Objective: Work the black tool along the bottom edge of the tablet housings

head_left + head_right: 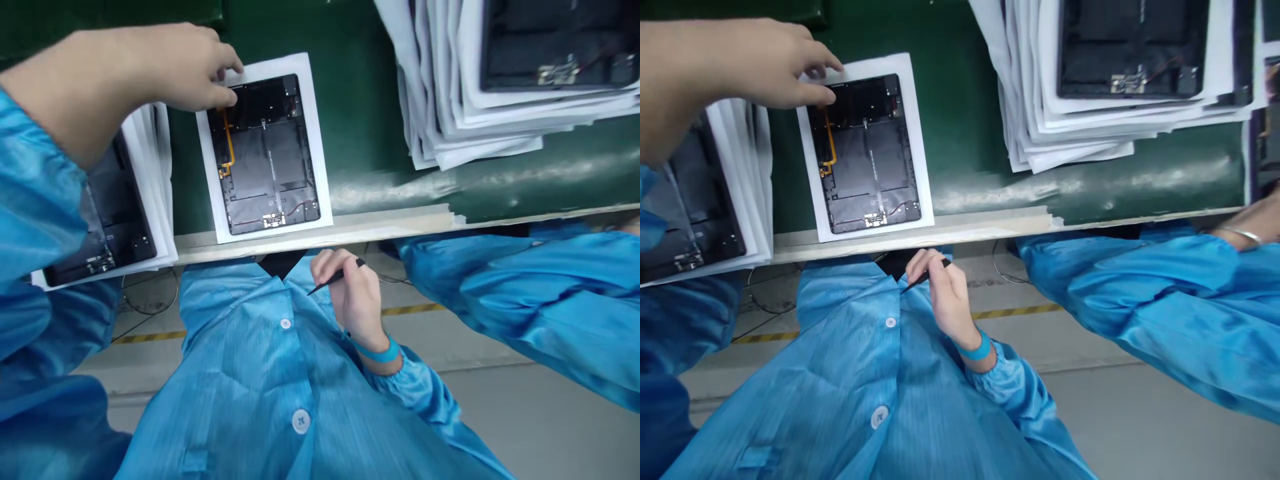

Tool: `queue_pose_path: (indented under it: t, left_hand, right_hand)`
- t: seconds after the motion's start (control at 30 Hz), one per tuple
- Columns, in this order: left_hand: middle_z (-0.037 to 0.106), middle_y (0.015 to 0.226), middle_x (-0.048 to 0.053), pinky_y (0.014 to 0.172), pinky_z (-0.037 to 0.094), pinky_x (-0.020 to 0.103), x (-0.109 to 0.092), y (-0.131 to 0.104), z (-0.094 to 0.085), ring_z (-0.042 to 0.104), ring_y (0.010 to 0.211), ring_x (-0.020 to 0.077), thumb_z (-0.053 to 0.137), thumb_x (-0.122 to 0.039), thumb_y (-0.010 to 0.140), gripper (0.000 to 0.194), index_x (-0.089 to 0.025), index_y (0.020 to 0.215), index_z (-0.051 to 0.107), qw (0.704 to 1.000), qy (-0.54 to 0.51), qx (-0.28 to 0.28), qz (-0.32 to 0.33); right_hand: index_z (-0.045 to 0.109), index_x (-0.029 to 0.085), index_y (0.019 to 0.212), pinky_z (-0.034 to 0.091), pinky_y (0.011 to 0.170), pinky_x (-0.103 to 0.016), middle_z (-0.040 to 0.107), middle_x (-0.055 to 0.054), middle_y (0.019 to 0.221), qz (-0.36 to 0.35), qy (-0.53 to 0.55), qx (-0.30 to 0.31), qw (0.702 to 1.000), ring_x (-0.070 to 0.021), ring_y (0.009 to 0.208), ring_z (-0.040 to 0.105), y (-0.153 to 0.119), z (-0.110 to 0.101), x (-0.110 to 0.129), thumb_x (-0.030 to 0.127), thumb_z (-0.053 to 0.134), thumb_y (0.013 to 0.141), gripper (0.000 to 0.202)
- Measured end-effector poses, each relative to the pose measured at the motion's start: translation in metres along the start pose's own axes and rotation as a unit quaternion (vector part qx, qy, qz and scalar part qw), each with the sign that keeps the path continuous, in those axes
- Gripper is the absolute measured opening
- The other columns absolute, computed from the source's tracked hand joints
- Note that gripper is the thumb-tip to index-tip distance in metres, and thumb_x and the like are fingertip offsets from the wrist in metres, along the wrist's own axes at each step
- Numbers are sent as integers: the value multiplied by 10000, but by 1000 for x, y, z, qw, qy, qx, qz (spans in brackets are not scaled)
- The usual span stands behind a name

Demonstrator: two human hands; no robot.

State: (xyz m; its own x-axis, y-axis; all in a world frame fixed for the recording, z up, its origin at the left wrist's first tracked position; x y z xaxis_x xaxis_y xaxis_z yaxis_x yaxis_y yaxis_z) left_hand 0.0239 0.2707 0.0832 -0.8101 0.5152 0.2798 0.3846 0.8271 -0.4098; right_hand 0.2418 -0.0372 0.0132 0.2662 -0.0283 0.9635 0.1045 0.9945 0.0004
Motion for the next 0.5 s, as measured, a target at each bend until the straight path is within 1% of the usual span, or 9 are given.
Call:
queue_pose_path:
  t: [0.07, 0.13, 0.2, 0.27, 0.3, 0.37, 0.4, 0.47, 0.5]
  left_hand:
    - [538, 1692, 23, 1311, 447, 339, 0, 6, 3, 596, 1444, 214, 272, -494, 1238, 614, -246, 1768, 459, 1000, 24, 8, -2]
    - [531, 1683, 6, 1319, 453, 337, -2, 9, 3, 593, 1424, 193, 343, -509, 1236, 587, -269, 1754, 478, 999, 38, 6, 6]
    - [491, 1702, 20, 1335, 461, 394, -6, 9, 1, 585, 1453, 221, 334, -497, 1234, 581, -278, 1756, 467, 999, 44, 10, 3]
    - [441, 1726, 54, 1350, 458, 461, -11, 4, -1, 564, 1507, 282, 178, -526, 1236, 652, -247, 1763, 441, 999, 41, 17, -6]
    - [427, 1727, 72, 1359, 449, 488, -15, -1, -3, 545, 1538, 319, 73, -556, 1223, 730, -222, 1763, 433, 999, 37, 19, -7]
    - [432, 1705, 95, 1360, 440, 519, -22, -11, -6, 520, 1568, 369, -36, -551, 1192, 816, -181, 1762, 417, 999, 30, 13, -4]
    - [451, 1685, 92, 1352, 444, 507, -24, -15, -7, 521, 1566, 362, 3, -528, 1190, 781, -181, 1760, 409, 999, 31, 10, -3]
    - [505, 1630, 57, 1322, 458, 447, -25, -19, -6, 538, 1530, 299, 116, -458, 1167, 695, -216, 1755, 395, 999, 44, 5, -2]
    - [521, 1607, 41, 1297, 463, 426, -24, -19, -4, 539, 1505, 270, 126, -447, 1138, 699, -229, 1751, 384, 999, 51, 6, -3]
  right_hand:
    - [759, 261, 850, 502, 697, -349, 665, -8, 757, -40, -81, -3, 996, -171, 704, 624, 8, -6, 5, 499, 533, 1190, 473]
    - [772, 260, 903, 504, 684, -323, 706, 6, 786, -93, -174, -8, 980, -144, 699, 658, 31, -12, 11, 521, 540, 1190, 453]
    - [761, 253, 921, 533, 725, -314, 720, 17, 788, -113, -232, 9, 966, -136, 717, 693, 60, -14, 12, 597, 522, 1181, 494]
    - [748, 250, 946, 551, 763, -316, 715, 26, 786, -113, -261, 41, 958, -135, 726, 699, 86, -13, 6, 682, 496, 1162, 545]
    - [743, 250, 953, 553, 776, -317, 709, 30, 784, -110, -269, 56, 955, -134, 727, 696, 95, -12, 3, 704, 494, 1154, 555]
    - [739, 251, 962, 552, 792, -317, 696, 32, 784, -106, -275, 69, 953, -132, 729, 687, 106, -12, -4, 706, 504, 1150, 545]
    - [738, 253, 964, 550, 799, -316, 690, 31, 790, -106, -274, 64, 954, -132, 734, 685, 107, -12, -7, 695, 510, 1153, 533]
    - [739, 256, 971, 549, 808, -316, 678, 28, 806, -104, -272, 46, 956, -133, 744, 679, 107, -14, -10, 676, 508, 1162, 517]
    - [740, 257, 972, 551, 808, -316, 672, 28, 811, -104, -271, 40, 956, -133, 746, 675, 105, -15, -11, 673, 502, 1164, 516]
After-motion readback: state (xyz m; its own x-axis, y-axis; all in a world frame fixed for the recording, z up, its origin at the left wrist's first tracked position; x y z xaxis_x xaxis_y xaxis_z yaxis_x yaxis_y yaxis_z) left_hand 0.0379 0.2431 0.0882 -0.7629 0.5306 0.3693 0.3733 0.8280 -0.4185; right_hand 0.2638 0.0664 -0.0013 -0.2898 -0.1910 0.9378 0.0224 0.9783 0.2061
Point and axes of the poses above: each hand's wrist, its own y-axis towards the middle knuckle, its own z-axis out of the palm, x = y × z, the point moved 4 cm from there along y, towards the middle knuckle
